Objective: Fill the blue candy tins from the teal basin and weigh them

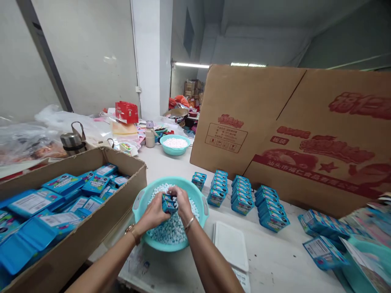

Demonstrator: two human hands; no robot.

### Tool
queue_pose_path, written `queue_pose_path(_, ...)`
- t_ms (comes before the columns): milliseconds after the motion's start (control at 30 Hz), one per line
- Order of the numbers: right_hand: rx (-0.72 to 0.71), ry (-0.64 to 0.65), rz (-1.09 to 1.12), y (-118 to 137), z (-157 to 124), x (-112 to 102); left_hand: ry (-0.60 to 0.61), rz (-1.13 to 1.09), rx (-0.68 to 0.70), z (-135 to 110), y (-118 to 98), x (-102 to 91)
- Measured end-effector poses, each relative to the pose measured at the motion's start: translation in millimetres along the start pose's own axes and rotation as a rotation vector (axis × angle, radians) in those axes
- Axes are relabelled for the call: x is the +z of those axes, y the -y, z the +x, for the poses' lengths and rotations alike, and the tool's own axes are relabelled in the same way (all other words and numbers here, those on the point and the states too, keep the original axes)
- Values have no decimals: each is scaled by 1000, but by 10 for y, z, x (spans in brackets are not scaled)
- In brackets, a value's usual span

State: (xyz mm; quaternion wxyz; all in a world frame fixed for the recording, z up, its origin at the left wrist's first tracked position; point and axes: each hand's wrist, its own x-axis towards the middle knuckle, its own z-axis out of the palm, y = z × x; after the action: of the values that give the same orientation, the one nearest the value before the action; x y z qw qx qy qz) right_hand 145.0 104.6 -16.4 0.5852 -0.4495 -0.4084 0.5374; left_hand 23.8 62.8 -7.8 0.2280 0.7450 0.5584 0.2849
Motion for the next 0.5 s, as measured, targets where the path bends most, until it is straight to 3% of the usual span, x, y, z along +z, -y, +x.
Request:
queue_pose_path(100,4,74,-88,-9,-32,-68,43,70,-4,-26,37,-43)
queue_pose_path(167,3,85,-165,-10,16,-224,81,140,-25,-31,69,-87)
queue_pose_path(333,70,-31,-405,-162,306,-672,226,323,-103,112,109,-82)
queue_pose_path(400,118,-77,-472,-311,374,-686,287,377,-136,206,97,-14)
queue_pose_path(500,135,-136,-493,-523,369,-531,316,424,-158,289,57,104)
